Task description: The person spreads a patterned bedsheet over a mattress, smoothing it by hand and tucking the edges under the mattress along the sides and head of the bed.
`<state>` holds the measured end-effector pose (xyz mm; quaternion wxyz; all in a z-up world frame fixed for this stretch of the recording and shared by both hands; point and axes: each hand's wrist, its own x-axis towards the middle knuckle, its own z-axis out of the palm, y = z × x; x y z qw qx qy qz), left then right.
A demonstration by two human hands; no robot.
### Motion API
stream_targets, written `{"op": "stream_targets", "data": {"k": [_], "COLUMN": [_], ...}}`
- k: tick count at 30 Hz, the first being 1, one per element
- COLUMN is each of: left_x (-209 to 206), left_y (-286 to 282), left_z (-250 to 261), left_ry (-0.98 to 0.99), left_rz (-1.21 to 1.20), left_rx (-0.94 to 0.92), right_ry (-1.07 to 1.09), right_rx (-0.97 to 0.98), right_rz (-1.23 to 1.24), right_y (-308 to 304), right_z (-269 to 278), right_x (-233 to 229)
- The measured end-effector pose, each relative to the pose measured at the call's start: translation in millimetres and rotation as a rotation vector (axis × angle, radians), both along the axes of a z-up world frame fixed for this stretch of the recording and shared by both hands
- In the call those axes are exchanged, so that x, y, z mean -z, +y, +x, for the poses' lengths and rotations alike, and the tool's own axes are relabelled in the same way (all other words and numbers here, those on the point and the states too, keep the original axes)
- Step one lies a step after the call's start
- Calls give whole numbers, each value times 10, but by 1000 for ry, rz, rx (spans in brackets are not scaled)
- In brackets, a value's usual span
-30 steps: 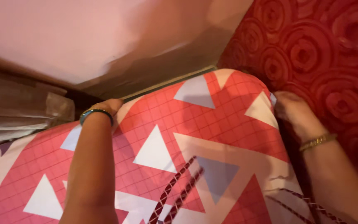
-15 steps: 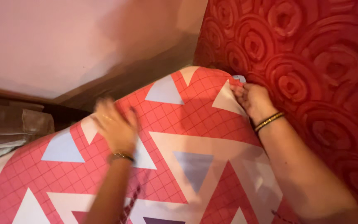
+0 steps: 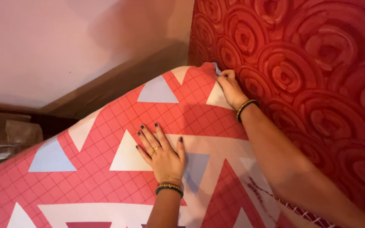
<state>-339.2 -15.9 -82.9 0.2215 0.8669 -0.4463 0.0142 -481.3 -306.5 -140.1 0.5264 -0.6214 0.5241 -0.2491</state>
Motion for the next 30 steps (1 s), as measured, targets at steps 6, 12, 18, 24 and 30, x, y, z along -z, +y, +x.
{"op": "stream_targets", "data": {"k": [6,12,18,24,30], "left_x": [23,36,60,106,116], "left_y": [1,4,-24,-18,-38], "left_z": [-23,-21,-31,-25,-32], "left_ry": [-39,-42,-54,-60,-48], "left_rz": [-6,-23,-8,-18,-14], "left_rx": [-11,-20,-40,-48,-50], "right_ry": [-381,-272,-315,-374,-389], "right_rx": [-4,-297,-397,-351,-195], "right_rz": [9,47,326,525,924], "right_y": [560,1005,565,331,-16], "right_z": [-249,-453,-137,-151,-127], "right_x": [-514,-953,-880,-493,-172]}}
